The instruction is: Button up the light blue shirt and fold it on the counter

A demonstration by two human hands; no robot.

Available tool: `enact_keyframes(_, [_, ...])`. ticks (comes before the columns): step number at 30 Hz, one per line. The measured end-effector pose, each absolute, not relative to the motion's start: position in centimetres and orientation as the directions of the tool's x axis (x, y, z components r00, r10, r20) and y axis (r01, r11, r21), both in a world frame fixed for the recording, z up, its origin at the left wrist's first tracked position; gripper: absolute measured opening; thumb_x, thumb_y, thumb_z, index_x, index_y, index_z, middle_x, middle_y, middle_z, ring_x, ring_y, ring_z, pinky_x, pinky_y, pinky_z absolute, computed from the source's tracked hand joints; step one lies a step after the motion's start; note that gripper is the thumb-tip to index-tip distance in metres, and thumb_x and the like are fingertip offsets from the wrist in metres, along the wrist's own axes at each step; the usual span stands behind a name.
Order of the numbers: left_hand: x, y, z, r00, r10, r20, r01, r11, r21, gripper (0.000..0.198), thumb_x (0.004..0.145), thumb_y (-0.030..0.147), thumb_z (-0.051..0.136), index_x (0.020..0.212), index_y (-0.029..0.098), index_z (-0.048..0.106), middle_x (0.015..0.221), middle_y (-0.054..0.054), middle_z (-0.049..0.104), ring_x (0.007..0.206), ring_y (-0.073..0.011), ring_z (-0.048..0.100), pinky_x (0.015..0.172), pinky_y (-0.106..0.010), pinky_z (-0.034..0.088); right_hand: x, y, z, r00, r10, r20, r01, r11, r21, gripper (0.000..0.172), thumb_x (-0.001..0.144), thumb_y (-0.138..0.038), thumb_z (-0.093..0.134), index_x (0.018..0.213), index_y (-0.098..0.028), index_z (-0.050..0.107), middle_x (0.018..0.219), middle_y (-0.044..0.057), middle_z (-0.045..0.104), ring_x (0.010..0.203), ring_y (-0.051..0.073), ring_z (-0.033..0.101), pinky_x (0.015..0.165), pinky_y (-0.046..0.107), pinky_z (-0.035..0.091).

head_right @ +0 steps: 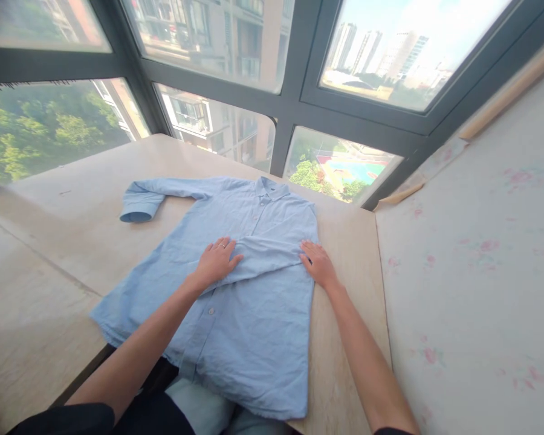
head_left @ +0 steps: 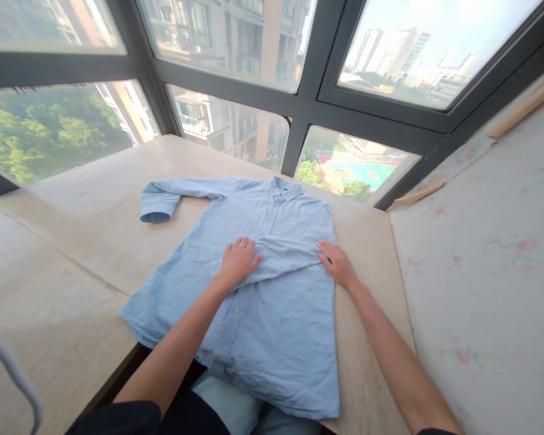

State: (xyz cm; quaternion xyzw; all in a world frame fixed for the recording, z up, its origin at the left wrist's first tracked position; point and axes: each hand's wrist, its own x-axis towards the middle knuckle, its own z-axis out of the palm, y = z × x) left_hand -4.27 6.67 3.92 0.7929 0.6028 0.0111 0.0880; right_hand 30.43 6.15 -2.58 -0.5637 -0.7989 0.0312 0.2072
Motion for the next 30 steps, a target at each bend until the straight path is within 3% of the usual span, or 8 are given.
enact_keyframes(5, [-6.0, 3.8, 6.4, 0.089, 0.986, -0.143, 0.968, -0.052, 0.244, 0.038, 0.09, 0.039, 0.054, 0.119, 0.016, 0.059, 0.119, -0.016, 0.066, 0.115, -0.0307, 0.059, 0.092, -0.039, 0.046, 30.2, 6.0, -2.2, -0.265, 0.93, 0.254, 0.908, 0.329, -0.26, 0.043, 0.097, -0.031, 0.038, 0.132, -0.019, 0.059, 0.142, 0.01, 0.056, 0.136, 0.024, 0.047, 0.116, 0.05, 0.031])
enact_keyframes(11, [-9.0, 3.4, 7.7, 0.085, 0.978, -0.19, 0.781, 0.053, 0.622, 0.037, 0.09, 0.04, 0.052, 0.119, 0.021, 0.061, 0.103, -0.006, 0.073, 0.097, -0.0215, 0.067, 0.084, -0.028, 0.048, 30.0, 6.1, -2.2, -0.261, 0.93, 0.257, 0.921, 0.32, -0.224, 0.045, 0.096, -0.029, 0.035, 0.131, -0.016, 0.06, 0.141, 0.012, 0.057, 0.135, 0.023, 0.048, 0.116, 0.048, 0.032])
enact_keyframes(13, [-9.8, 3.7, 7.7, 0.088, 0.967, -0.24, 0.794, 0.077, 0.603, 0.037, 0.09, 0.04, 0.05, 0.119, 0.02, 0.062, 0.098, -0.007, 0.073, 0.094, -0.0219, 0.068, 0.082, -0.029, 0.048, 29.7, 6.0, -2.1, -0.253, 0.934, 0.252, 0.928, 0.308, -0.208, 0.045, 0.096, -0.027, 0.034, 0.131, -0.016, 0.059, 0.141, 0.012, 0.056, 0.135, 0.023, 0.048, 0.116, 0.048, 0.032])
enact_keyframes(16, [-10.4, 3.8, 7.5, 0.082, 0.955, -0.285, 0.888, 0.06, 0.457, 0.041, 0.089, 0.042, 0.052, 0.121, 0.017, 0.059, 0.112, -0.013, 0.07, 0.107, -0.0279, 0.065, 0.086, -0.035, 0.048, 29.1, 5.7, -1.7, -0.244, 0.945, 0.219, 0.948, 0.28, -0.153, 0.045, 0.095, -0.023, 0.034, 0.133, -0.013, 0.057, 0.143, 0.013, 0.054, 0.135, 0.023, 0.047, 0.116, 0.046, 0.031])
enact_keyframes(20, [-9.5, 2.9, 7.2, 0.142, 0.979, -0.144, 0.941, -0.088, 0.327, 0.039, 0.093, 0.04, 0.049, 0.122, 0.014, 0.056, 0.121, -0.018, 0.063, 0.114, -0.0315, 0.061, 0.089, -0.041, 0.05, 28.1, 5.8, 0.2, -0.241, 0.966, 0.093, 0.97, 0.243, -0.008, 0.045, 0.092, -0.015, 0.037, 0.132, -0.013, 0.056, 0.143, 0.014, 0.054, 0.133, 0.024, 0.048, 0.115, 0.043, 0.032])
enact_keyframes(23, [-7.7, 2.2, 6.6, 0.284, 0.958, 0.033, 0.902, -0.279, 0.33, 0.045, 0.095, 0.039, 0.049, 0.132, 0.015, 0.049, 0.136, -0.019, 0.055, 0.131, -0.0308, 0.049, 0.1, -0.042, 0.045, 27.4, 7.1, 2.3, -0.24, 0.971, 0.0, 0.969, 0.24, 0.054, 0.036, 0.089, -0.014, 0.045, 0.119, -0.016, 0.064, 0.124, 0.013, 0.066, 0.118, 0.024, 0.059, 0.105, 0.039, 0.041])
enact_keyframes(26, [-5.3, 2.0, 5.5, 0.428, 0.898, 0.105, 0.832, -0.437, 0.341, 0.053, 0.094, 0.04, 0.051, 0.139, 0.014, 0.046, 0.15, -0.02, 0.042, 0.145, -0.0318, 0.029, 0.113, -0.046, 0.035, 26.5, 9.9, 4.1, -0.217, 0.976, -0.028, 0.974, 0.218, 0.061, 0.024, 0.087, -0.016, 0.05, 0.101, -0.018, 0.07, 0.103, 0.011, 0.071, 0.104, 0.024, 0.064, 0.098, 0.035, 0.045])
enact_keyframes(30, [-2.6, 2.3, 3.3, 0.552, 0.821, 0.148, 0.751, -0.566, 0.34, 0.054, 0.094, 0.041, 0.05, 0.141, 0.015, 0.048, 0.155, -0.018, 0.036, 0.148, -0.0307, 0.023, 0.118, -0.051, 0.028, 25.2, 14.9, 5.2, -0.116, 0.992, 0.042, 0.993, 0.115, 0.036, 0.037, 0.09, -0.016, 0.043, 0.122, -0.018, 0.062, 0.127, 0.011, 0.063, 0.121, 0.023, 0.055, 0.103, 0.034, 0.041])
